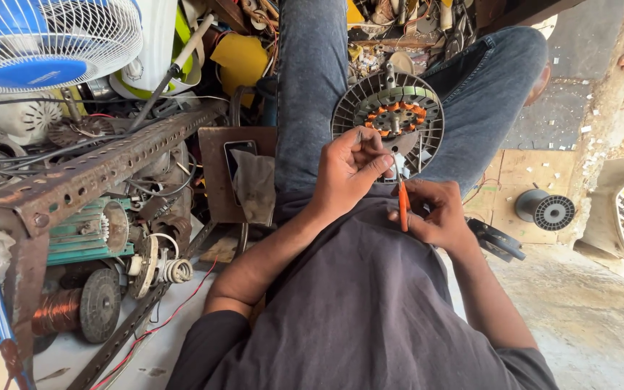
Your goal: The person removes a motor rotor from a blue winding machine and sits on the floor to work on it. They use scissors to cut insulation from the copper windings and then wrap the exposed wire ends with white tape.
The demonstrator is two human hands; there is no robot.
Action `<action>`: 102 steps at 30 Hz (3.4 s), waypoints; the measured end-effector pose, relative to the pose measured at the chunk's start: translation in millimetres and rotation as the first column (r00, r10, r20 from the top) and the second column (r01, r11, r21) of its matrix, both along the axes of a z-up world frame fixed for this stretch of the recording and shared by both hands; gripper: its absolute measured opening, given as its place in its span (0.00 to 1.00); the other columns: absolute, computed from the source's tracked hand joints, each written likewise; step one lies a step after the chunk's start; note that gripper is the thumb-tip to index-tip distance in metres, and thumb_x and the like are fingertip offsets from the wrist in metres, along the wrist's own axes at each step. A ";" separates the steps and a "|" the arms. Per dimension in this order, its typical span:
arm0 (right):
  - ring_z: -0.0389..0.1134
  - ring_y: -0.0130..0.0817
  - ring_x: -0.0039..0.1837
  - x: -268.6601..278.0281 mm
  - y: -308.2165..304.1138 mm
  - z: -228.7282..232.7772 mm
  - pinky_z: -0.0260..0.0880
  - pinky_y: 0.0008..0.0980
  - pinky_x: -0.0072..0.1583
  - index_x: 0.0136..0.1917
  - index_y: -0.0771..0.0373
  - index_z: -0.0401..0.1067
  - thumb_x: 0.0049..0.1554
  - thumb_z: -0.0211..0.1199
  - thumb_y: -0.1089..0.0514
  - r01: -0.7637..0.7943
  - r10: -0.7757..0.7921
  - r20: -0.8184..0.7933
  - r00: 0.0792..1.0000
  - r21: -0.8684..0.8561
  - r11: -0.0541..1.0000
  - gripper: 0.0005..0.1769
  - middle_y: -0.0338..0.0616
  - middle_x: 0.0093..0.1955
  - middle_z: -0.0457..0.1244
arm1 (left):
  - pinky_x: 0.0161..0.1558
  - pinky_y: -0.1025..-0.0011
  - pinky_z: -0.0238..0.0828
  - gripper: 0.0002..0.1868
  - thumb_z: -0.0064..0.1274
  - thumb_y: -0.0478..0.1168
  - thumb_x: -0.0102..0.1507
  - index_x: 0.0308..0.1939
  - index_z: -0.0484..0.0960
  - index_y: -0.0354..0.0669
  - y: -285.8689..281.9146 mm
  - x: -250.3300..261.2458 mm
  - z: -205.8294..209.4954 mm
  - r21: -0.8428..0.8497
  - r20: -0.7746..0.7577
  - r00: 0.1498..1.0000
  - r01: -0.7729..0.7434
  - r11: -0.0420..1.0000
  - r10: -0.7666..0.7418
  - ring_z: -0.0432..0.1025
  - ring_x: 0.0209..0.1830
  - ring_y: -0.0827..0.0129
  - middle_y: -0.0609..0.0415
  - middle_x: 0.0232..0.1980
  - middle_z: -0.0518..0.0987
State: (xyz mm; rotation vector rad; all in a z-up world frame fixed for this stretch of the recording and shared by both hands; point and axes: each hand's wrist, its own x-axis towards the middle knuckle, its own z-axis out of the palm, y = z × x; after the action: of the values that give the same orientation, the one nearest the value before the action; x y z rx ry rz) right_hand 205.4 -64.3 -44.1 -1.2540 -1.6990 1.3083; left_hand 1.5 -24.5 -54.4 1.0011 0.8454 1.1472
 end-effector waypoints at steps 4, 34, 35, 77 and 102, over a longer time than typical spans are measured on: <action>0.53 0.16 0.27 1.0 -2.5 0.0 0.50 0.24 0.31 0.45 0.68 0.79 0.49 0.75 0.57 0.019 -0.018 0.015 1.000 -0.026 0.999 0.14 0.32 0.26 0.59 | 0.42 0.76 0.79 0.08 0.57 0.29 0.68 0.45 0.73 0.35 0.6 -1.2 -3.4 -0.017 -0.005 1.000 0.006 1.000 -0.006 0.80 0.38 0.74 0.51 0.40 0.82; 0.70 0.50 0.38 29.1 85.7 -18.6 0.71 0.45 0.44 0.39 0.64 0.80 0.56 0.72 0.48 -0.167 0.138 0.848 0.511 -0.060 0.984 0.16 0.54 0.33 0.68 | 0.46 0.77 0.77 0.03 0.57 0.32 0.69 0.45 0.81 0.35 -14.2 5.5 -25.2 -0.082 0.079 0.997 0.015 0.997 -0.008 0.78 0.40 0.77 0.56 0.40 0.82; 0.71 0.48 0.39 29.3 83.2 -13.6 0.71 0.44 0.45 0.42 0.64 0.80 0.56 0.72 0.52 -0.147 0.062 0.799 0.598 0.034 0.989 0.12 0.53 0.36 0.69 | 0.46 0.78 0.77 0.03 0.57 0.32 0.70 0.45 0.80 0.36 -14.0 5.6 -23.7 -0.081 0.080 0.997 0.025 0.996 -0.018 0.78 0.41 0.77 0.56 0.41 0.82; 0.70 0.27 0.53 -18.7 2.4 -5.1 0.73 0.28 0.55 0.49 0.69 0.74 0.59 0.67 0.71 0.274 -0.301 -0.548 0.780 -0.134 0.953 0.05 0.42 0.50 0.68 | 0.58 0.72 0.72 0.09 0.55 0.33 0.70 0.52 0.76 0.34 -19.1 13.6 -1.9 0.184 0.060 0.998 0.018 0.983 -0.029 0.72 0.54 0.72 0.52 0.55 0.76; 0.67 0.28 0.42 -7.7 -13.3 -33.9 0.68 0.25 0.43 0.48 0.71 0.75 0.59 0.72 0.64 0.246 -0.351 -0.715 0.605 -0.251 0.936 0.09 0.50 0.48 0.68 | 0.37 0.80 0.69 0.06 0.60 0.34 0.67 0.40 0.79 0.34 -12.5 15.3 28.7 0.294 -0.266 0.963 0.119 0.948 -0.038 0.73 0.37 0.78 0.55 0.40 0.78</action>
State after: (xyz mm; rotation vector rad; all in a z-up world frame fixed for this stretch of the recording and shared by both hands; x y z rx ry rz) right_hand 197.6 -77.6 -77.9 -0.8098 -0.7716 1.4543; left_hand 16.9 -37.0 -25.7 1.4550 0.8357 1.1154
